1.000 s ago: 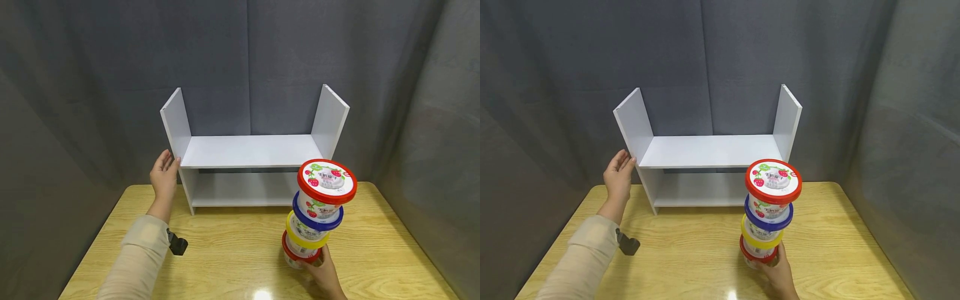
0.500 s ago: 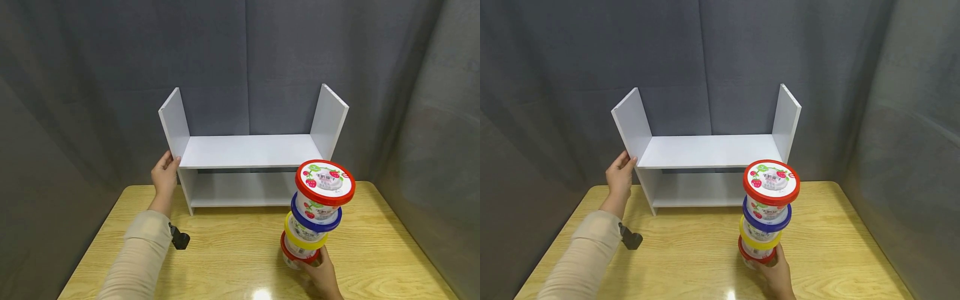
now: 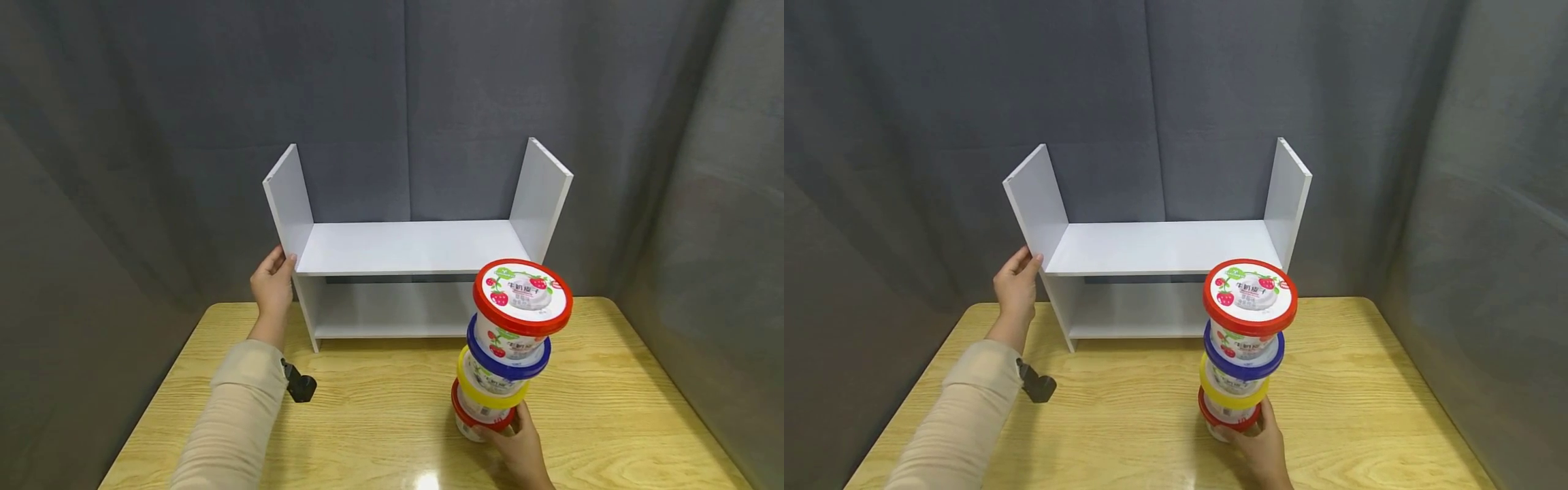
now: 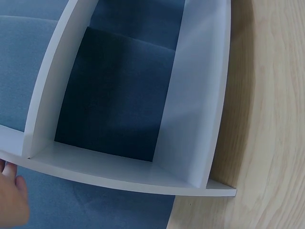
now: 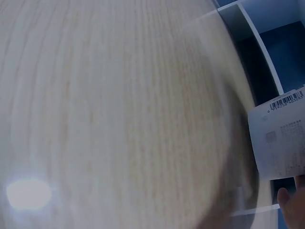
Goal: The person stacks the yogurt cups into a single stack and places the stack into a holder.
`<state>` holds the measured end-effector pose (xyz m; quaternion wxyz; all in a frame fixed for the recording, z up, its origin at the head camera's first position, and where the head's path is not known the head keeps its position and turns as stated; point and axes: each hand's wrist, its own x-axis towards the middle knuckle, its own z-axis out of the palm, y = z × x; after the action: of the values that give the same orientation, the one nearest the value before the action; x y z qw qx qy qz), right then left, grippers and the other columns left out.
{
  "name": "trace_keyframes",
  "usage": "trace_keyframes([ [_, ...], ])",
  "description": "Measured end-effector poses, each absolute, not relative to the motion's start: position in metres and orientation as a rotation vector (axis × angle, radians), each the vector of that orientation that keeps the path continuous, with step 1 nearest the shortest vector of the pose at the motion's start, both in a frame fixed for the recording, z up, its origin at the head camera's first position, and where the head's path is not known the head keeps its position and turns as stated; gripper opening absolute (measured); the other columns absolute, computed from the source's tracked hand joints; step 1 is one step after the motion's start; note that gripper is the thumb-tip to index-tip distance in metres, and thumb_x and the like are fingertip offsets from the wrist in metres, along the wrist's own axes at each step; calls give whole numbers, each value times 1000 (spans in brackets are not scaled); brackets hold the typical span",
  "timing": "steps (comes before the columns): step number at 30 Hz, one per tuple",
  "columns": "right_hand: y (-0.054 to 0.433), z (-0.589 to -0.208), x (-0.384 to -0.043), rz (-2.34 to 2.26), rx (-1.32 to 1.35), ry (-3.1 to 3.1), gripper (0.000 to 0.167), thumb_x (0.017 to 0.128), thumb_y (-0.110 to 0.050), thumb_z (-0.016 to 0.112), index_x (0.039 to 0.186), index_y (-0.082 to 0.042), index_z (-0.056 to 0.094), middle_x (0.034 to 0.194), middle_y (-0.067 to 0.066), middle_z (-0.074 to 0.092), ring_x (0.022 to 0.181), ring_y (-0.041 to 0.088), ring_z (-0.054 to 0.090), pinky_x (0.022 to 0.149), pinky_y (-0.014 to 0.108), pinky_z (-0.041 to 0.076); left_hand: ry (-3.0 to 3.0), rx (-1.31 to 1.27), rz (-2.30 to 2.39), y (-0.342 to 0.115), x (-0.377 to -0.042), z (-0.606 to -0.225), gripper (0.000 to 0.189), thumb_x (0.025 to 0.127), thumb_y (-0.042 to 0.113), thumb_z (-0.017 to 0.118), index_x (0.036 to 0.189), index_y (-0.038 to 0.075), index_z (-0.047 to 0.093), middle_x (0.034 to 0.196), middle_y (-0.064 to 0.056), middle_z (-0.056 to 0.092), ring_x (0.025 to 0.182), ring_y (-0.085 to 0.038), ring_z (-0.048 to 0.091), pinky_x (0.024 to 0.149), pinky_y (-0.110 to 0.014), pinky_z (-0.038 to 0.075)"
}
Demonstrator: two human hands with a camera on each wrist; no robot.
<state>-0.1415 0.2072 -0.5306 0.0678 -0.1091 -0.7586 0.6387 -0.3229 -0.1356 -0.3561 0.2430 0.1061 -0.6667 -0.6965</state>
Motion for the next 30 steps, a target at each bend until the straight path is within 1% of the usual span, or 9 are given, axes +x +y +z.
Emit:
trace_keyframes([
  [3, 205, -526, -142, 1890, -284, -2294, 75, 64, -14, 75, 125, -10, 32, 121, 12, 41, 111, 28, 37, 92, 46, 31, -1851, 298, -1885, -135, -324, -356, 37, 81, 8, 60, 116, 0, 53, 114, -15, 54, 103, -18, 50, 83, -22, 41],
  [7, 203, -518, -143, 1820, -248, -2321, 75, 64, -15, 76, 126, -9, 33, 120, 12, 42, 110, 31, 39, 90, 47, 32, -1890, 303, -1848, -136, -326, -355, 36, 82, 11, 59, 116, 1, 54, 113, -13, 55, 102, -17, 50, 83, -25, 42],
  [9, 202, -513, -144, 1811, -245, -2332, 75, 64, -16, 76, 125, -9, 34, 120, 12, 42, 110, 31, 39, 90, 46, 33, -1899, 306, -1836, -137, -326, -354, 36, 82, 12, 59, 116, 2, 54, 112, -12, 55, 101, -17, 50, 83, -26, 42],
  [13, 201, -501, -148, 1871, -229, -2311, 74, 63, -12, 76, 124, -10, 35, 121, 10, 42, 110, 29, 39, 90, 43, 33, -1894, 312, -1831, -138, -327, -355, 35, 82, 13, 59, 116, 3, 55, 111, -12, 56, 100, -15, 50, 82, -25, 42],
  [16, 202, -491, -154, 1874, -158, -2305, 72, 63, -9, 76, 123, -10, 37, 119, 10, 44, 108, 26, 41, 89, 40, 34, -1884, 319, -1835, -138, -328, -355, 35, 82, 13, 60, 115, 3, 55, 111, -11, 56, 99, -15, 50, 82, -25, 42],
  [21, 205, -474, -165, 1837, -13, -2331, 69, 64, -11, 76, 123, -13, 39, 116, 8, 47, 105, 23, 43, 90, 43, 32, -1902, 343, -1834, -139, -329, -356, 36, 83, 15, 59, 117, 6, 55, 113, -10, 55, 101, -14, 49, 83, -24, 41],
  [25, 207, -460, -173, 1850, 46, -2357, 69, 65, -11, 75, 123, -13, 38, 117, 11, 48, 109, 27, 42, 91, 48, 30, -1905, 353, -1840, -139, -330, -356, 35, 83, 15, 58, 117, 7, 55, 114, -9, 55, 102, -14, 49, 83, -24, 41],
  [27, 207, -454, -177, 1860, 72, -2365, 69, 65, -12, 75, 123, -14, 38, 118, 11, 47, 110, 28, 41, 90, 50, 30, -1909, 355, -1833, -139, -329, -356, 34, 83, 15, 57, 117, 7, 55, 114, -9, 55, 103, -14, 49, 83, -24, 41],
  [30, 207, -448, -184, 1869, 127, -2360, 70, 66, -13, 75, 125, -15, 37, 119, 11, 47, 110, 29, 41, 88, 49, 33, -1926, 355, -1814, -139, -327, -355, 33, 83, 15, 57, 115, 6, 56, 113, -9, 55, 102, -15, 49, 84, -24, 41],
])
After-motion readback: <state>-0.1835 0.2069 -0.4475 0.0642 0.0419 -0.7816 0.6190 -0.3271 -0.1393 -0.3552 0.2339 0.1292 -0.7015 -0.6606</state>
